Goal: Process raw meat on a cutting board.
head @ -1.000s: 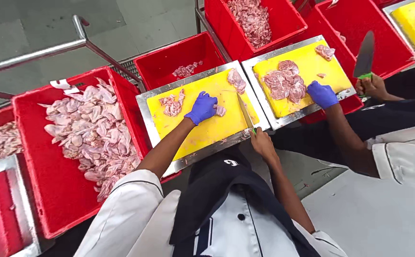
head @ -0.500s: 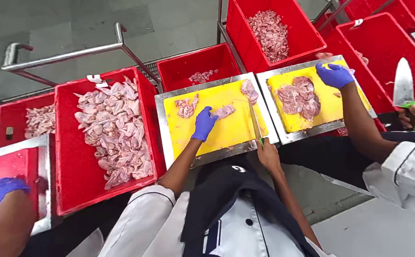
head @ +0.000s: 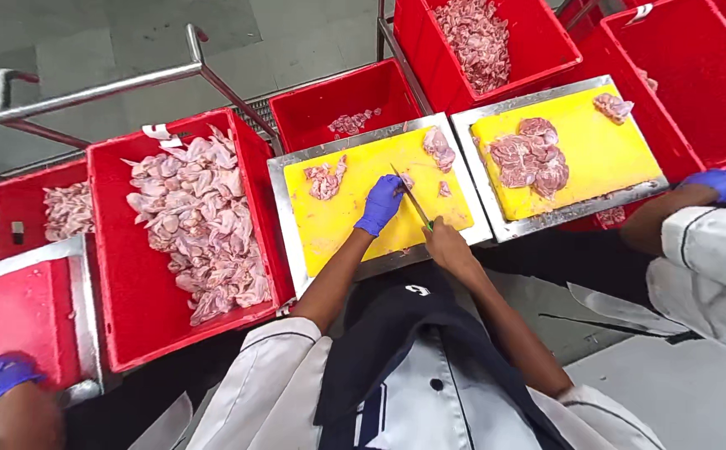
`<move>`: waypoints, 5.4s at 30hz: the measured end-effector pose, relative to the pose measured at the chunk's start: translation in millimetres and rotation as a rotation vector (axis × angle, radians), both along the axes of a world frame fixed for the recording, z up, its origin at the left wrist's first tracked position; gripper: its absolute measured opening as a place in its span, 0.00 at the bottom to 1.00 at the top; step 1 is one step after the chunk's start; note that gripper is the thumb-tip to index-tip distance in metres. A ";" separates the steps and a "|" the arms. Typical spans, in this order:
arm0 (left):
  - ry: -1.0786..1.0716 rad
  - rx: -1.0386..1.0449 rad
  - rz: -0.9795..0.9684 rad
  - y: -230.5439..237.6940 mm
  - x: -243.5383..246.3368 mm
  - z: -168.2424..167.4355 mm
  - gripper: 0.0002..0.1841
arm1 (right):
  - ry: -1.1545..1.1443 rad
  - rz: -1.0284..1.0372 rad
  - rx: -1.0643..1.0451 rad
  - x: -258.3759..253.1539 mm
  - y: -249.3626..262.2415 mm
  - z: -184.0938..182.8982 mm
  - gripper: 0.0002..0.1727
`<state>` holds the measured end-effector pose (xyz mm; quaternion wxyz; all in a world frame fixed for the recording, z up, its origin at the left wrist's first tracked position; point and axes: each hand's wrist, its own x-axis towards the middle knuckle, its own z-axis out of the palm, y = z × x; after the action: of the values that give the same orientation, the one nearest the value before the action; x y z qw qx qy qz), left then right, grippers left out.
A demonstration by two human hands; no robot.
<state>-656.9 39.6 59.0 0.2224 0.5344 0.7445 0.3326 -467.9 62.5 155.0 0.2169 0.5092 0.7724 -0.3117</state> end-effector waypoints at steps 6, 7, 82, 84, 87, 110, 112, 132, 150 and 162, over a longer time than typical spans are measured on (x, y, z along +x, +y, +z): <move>0.013 -0.014 -0.019 -1.3 -2.8 -1.3 0.12 | 0.050 -0.015 0.069 -56.9 18.5 -21.2 0.29; 0.006 -0.019 0.003 0.5 -1.7 0.5 0.12 | 0.042 -0.023 0.070 -43.7 12.1 -19.8 0.29; -0.032 -0.310 0.318 115.1 31.1 52.3 0.32 | 0.110 -0.227 -0.123 171.8 34.4 -16.9 0.30; -0.004 -0.339 0.307 160.0 29.3 42.3 0.28 | 0.117 -0.196 -0.121 177.6 42.0 -14.0 0.30; -0.065 -0.398 0.220 187.8 32.9 37.9 0.23 | 0.172 -0.193 -0.098 190.3 48.8 -14.6 0.30; 0.096 0.077 0.088 52.4 11.2 5.6 0.10 | 0.046 0.248 -0.014 70.6 101.9 16.0 0.31; 0.089 0.064 0.063 51.4 6.0 5.5 0.10 | 0.025 0.229 -0.044 59.1 95.6 16.2 0.31; 0.144 -0.211 0.305 -15.4 24.3 18.4 0.15 | -0.081 0.093 0.058 79.0 28.0 0.2 0.31; 0.022 -0.161 0.335 -3.5 13.7 15.6 0.15 | 0.043 0.171 -0.023 -19.2 30.0 -18.7 0.31; 0.301 -0.204 0.050 13.3 37.9 17.9 0.12 | 0.178 -0.033 -0.029 98.0 60.0 -1.9 0.30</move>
<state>-619.0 52.9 77.0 0.1529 0.5341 0.8124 0.1771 -369.9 122.5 153.1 0.1495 0.4888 0.7756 -0.3703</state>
